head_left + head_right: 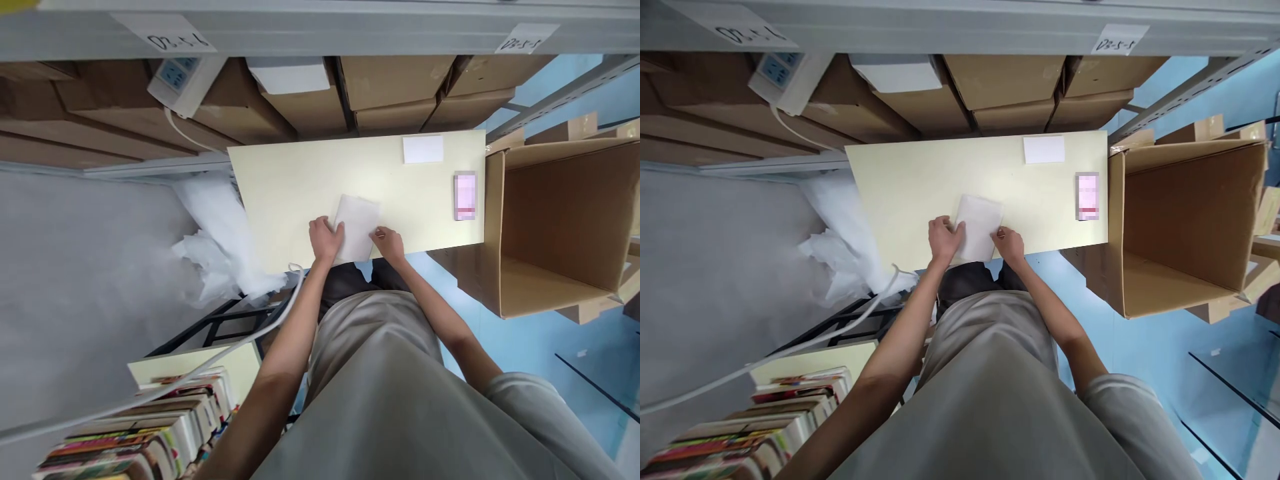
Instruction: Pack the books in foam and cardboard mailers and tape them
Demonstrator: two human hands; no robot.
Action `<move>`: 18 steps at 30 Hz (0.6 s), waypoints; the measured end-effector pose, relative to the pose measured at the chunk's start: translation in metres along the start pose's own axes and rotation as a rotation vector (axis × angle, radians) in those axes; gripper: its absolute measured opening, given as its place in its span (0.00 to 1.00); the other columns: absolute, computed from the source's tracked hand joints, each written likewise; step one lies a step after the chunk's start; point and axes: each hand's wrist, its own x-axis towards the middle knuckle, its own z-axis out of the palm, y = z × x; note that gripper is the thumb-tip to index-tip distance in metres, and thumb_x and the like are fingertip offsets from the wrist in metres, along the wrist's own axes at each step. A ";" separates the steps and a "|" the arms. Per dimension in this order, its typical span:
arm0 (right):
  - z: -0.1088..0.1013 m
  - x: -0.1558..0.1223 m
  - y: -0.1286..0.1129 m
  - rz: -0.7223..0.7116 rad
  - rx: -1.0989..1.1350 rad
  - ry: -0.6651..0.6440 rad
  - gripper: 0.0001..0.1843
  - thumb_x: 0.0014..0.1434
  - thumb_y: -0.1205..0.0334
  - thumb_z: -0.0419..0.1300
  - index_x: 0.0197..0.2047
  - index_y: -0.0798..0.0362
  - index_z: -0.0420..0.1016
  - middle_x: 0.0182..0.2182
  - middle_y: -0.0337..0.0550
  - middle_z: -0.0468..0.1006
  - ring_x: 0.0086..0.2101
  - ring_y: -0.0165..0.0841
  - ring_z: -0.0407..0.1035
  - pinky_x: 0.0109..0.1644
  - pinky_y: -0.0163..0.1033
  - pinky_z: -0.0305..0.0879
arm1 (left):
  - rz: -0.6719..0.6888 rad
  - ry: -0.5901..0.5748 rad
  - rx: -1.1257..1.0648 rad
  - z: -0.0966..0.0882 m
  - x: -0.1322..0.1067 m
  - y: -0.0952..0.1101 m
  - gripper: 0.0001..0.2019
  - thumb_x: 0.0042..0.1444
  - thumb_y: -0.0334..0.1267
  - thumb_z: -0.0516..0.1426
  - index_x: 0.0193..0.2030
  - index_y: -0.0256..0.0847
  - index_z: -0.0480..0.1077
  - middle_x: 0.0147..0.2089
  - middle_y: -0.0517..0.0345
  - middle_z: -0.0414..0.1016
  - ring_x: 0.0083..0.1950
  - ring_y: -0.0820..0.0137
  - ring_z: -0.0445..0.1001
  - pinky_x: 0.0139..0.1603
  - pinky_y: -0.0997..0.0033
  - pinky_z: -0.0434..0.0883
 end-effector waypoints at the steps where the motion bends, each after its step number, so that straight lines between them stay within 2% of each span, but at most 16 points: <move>1: 0.002 0.000 -0.001 0.003 0.002 0.005 0.06 0.73 0.55 0.70 0.47 0.46 0.88 0.50 0.48 0.93 0.51 0.47 0.88 0.60 0.47 0.82 | -0.067 -0.043 -0.028 -0.004 0.004 -0.005 0.16 0.63 0.43 0.68 0.55 0.42 0.77 0.56 0.42 0.82 0.61 0.48 0.79 0.73 0.46 0.71; 3: 0.006 0.000 -0.002 0.028 0.031 0.029 0.06 0.73 0.56 0.69 0.48 0.47 0.88 0.50 0.49 0.93 0.50 0.46 0.88 0.60 0.48 0.82 | -0.152 -0.154 -0.106 -0.009 0.010 -0.011 0.14 0.61 0.46 0.69 0.50 0.44 0.79 0.50 0.47 0.85 0.54 0.52 0.82 0.68 0.51 0.74; 5: 0.009 0.002 -0.001 0.059 0.094 0.053 0.07 0.72 0.58 0.69 0.50 0.48 0.87 0.49 0.49 0.92 0.50 0.44 0.87 0.61 0.49 0.82 | -0.181 -0.260 -0.227 -0.013 0.013 -0.013 0.16 0.56 0.48 0.71 0.47 0.43 0.81 0.48 0.49 0.86 0.51 0.54 0.82 0.62 0.54 0.76; 8: 0.014 0.004 0.000 0.062 0.208 0.064 0.08 0.69 0.59 0.69 0.50 0.48 0.87 0.47 0.47 0.92 0.48 0.42 0.87 0.62 0.50 0.81 | -0.221 -0.414 -0.495 -0.021 0.011 -0.014 0.24 0.48 0.54 0.75 0.47 0.42 0.82 0.47 0.50 0.88 0.50 0.55 0.83 0.55 0.58 0.77; 11: 0.024 0.007 -0.008 0.015 0.342 0.056 0.09 0.64 0.56 0.71 0.47 0.47 0.85 0.49 0.47 0.90 0.51 0.44 0.85 0.65 0.52 0.80 | -0.251 -0.486 -0.748 -0.037 0.010 -0.018 0.32 0.43 0.59 0.79 0.50 0.41 0.83 0.50 0.48 0.89 0.52 0.56 0.84 0.55 0.60 0.79; 14: 0.037 0.013 -0.035 -0.052 0.504 0.044 0.16 0.57 0.50 0.76 0.44 0.46 0.80 0.51 0.47 0.87 0.55 0.44 0.82 0.63 0.50 0.80 | -0.254 -0.495 -0.898 -0.067 0.018 -0.029 0.35 0.42 0.60 0.81 0.52 0.40 0.83 0.51 0.46 0.90 0.55 0.54 0.86 0.57 0.60 0.81; 18: 0.055 0.030 -0.098 -0.180 0.640 -0.147 0.24 0.57 0.43 0.77 0.46 0.44 0.71 0.40 0.37 0.84 0.42 0.36 0.79 0.49 0.43 0.79 | -0.248 -0.440 -1.025 -0.114 0.049 -0.047 0.32 0.46 0.57 0.80 0.52 0.39 0.83 0.51 0.44 0.90 0.55 0.52 0.87 0.55 0.59 0.84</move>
